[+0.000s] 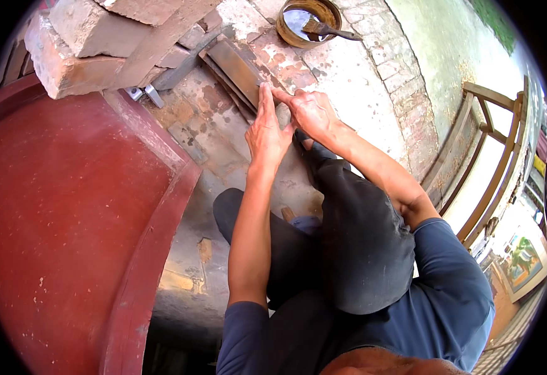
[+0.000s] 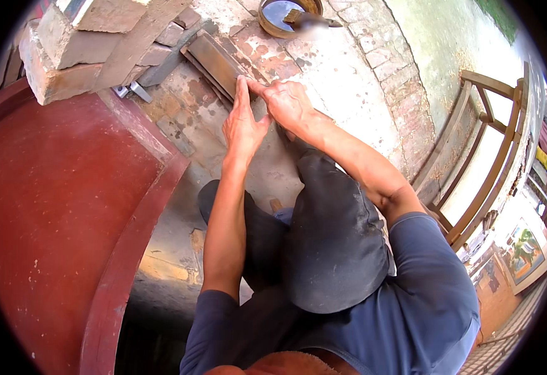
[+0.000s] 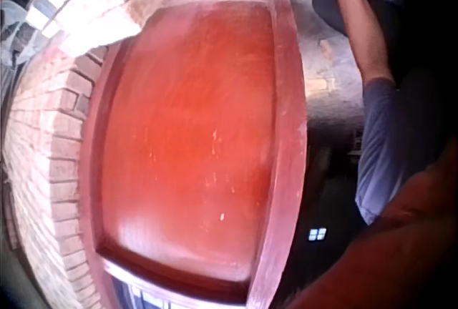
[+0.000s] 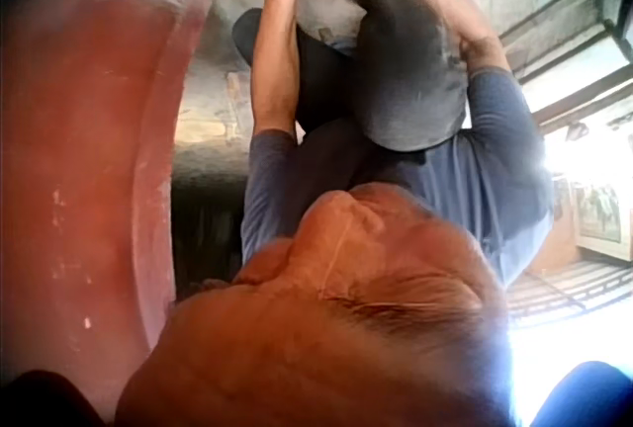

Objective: The person sits on the ground and sharpens a small metal tool on a rectangular sharpening stone. They repeatedly rub the tool's edge against the stone and periodically dip a brush into a container of liquid to apply it to the stone's surface.

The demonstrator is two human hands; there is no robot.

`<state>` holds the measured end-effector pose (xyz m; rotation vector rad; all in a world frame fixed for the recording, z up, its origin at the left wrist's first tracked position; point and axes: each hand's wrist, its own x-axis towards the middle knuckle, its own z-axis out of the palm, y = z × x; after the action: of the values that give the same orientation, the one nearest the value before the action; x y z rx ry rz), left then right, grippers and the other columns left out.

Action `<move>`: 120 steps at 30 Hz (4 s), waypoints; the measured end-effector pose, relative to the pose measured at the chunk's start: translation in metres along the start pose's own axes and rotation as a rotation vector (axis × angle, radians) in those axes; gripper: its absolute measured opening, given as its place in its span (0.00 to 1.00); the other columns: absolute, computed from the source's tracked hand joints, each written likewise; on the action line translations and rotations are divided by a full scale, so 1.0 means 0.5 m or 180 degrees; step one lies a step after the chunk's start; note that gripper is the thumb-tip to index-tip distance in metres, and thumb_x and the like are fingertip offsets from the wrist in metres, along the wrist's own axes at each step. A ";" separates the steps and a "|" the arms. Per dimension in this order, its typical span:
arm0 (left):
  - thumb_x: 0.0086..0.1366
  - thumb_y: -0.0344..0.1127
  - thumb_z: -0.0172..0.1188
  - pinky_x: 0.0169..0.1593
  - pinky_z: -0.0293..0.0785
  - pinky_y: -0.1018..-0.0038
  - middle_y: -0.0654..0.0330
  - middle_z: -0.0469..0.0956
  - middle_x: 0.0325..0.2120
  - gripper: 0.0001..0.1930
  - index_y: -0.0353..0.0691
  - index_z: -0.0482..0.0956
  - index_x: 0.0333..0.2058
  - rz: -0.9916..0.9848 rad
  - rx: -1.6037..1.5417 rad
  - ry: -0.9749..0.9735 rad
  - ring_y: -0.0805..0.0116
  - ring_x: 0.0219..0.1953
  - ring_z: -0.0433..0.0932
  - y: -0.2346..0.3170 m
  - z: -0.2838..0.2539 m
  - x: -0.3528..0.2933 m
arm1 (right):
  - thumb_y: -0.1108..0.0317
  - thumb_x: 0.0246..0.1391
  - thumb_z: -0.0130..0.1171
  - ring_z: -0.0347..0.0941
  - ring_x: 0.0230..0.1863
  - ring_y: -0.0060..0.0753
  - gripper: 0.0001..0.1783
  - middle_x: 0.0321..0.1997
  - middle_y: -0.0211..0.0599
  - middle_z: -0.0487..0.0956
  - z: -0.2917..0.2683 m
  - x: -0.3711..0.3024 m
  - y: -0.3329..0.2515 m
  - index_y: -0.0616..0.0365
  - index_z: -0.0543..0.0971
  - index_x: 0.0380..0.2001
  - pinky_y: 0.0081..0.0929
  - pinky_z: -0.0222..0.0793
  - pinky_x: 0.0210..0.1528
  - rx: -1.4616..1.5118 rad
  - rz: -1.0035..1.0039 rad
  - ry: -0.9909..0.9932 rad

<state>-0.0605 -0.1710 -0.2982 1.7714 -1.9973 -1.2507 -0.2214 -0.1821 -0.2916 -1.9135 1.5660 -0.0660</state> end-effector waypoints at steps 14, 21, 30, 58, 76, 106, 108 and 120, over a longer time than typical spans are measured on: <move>0.55 0.39 0.77 0.52 0.82 0.56 0.55 0.52 0.80 0.63 0.45 0.40 0.80 -0.0081 0.0158 -0.0298 0.43 0.54 0.83 -0.004 0.037 -0.046 | 0.71 0.48 0.65 0.83 0.27 0.50 0.46 0.27 0.50 0.83 0.030 -0.060 0.019 0.45 0.70 0.74 0.44 0.79 0.31 -0.0425 -0.0061 0.0191; 0.56 0.39 0.77 0.57 0.80 0.56 0.53 0.57 0.78 0.61 0.45 0.43 0.80 -0.0211 0.0086 -0.0364 0.46 0.63 0.78 0.005 0.026 -0.054 | 0.73 0.51 0.58 0.83 0.26 0.48 0.43 0.22 0.46 0.81 0.042 -0.071 0.012 0.46 0.70 0.74 0.43 0.78 0.29 -0.0176 -0.0049 0.0306; 0.57 0.39 0.76 0.55 0.81 0.54 0.51 0.60 0.77 0.59 0.45 0.43 0.80 -0.0171 0.0088 -0.0169 0.43 0.60 0.80 -0.002 0.022 -0.029 | 0.72 0.51 0.60 0.83 0.26 0.52 0.43 0.23 0.49 0.82 0.004 -0.032 -0.001 0.45 0.70 0.74 0.45 0.79 0.29 -0.0202 -0.0014 0.0133; 0.60 0.36 0.74 0.57 0.80 0.54 0.51 0.58 0.77 0.56 0.43 0.44 0.79 0.0119 0.0302 0.0086 0.43 0.62 0.78 -0.011 -0.006 0.017 | 0.70 0.53 0.59 0.84 0.28 0.51 0.41 0.26 0.47 0.84 -0.019 0.015 -0.015 0.49 0.70 0.74 0.45 0.78 0.29 -0.0068 -0.0073 0.0153; 0.56 0.34 0.75 0.61 0.78 0.55 0.53 0.55 0.78 0.61 0.45 0.39 0.80 0.0053 0.0265 -0.0256 0.44 0.66 0.75 0.003 0.015 -0.018 | 0.72 0.56 0.53 0.84 0.27 0.52 0.37 0.26 0.49 0.83 0.017 -0.025 0.007 0.44 0.75 0.71 0.46 0.78 0.28 -0.0315 0.0089 0.0284; 0.59 0.32 0.73 0.61 0.78 0.56 0.51 0.56 0.78 0.57 0.42 0.44 0.80 0.0025 0.0163 0.0124 0.46 0.65 0.76 -0.007 -0.017 0.039 | 0.72 0.55 0.53 0.82 0.28 0.56 0.38 0.30 0.52 0.84 0.012 0.052 0.003 0.43 0.73 0.72 0.47 0.78 0.31 -0.0324 -0.0165 0.0494; 0.58 0.34 0.75 0.59 0.79 0.57 0.53 0.54 0.79 0.59 0.44 0.43 0.80 0.0052 0.0223 0.0094 0.45 0.64 0.77 -0.015 0.010 0.001 | 0.73 0.53 0.55 0.82 0.27 0.56 0.39 0.27 0.52 0.83 0.004 0.009 -0.003 0.42 0.74 0.72 0.47 0.79 0.30 -0.0112 -0.0082 0.0316; 0.53 0.32 0.78 0.56 0.81 0.56 0.52 0.57 0.78 0.64 0.47 0.41 0.80 -0.0179 0.0162 -0.0219 0.45 0.60 0.80 -0.005 0.020 -0.021 | 0.74 0.52 0.56 0.83 0.26 0.53 0.40 0.23 0.50 0.82 -0.001 -0.025 -0.001 0.46 0.73 0.72 0.44 0.80 0.30 -0.0375 -0.0076 0.0335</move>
<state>-0.0621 -0.1571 -0.3023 1.8442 -2.0474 -1.3059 -0.2247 -0.1712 -0.2867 -2.0495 1.6488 -0.0877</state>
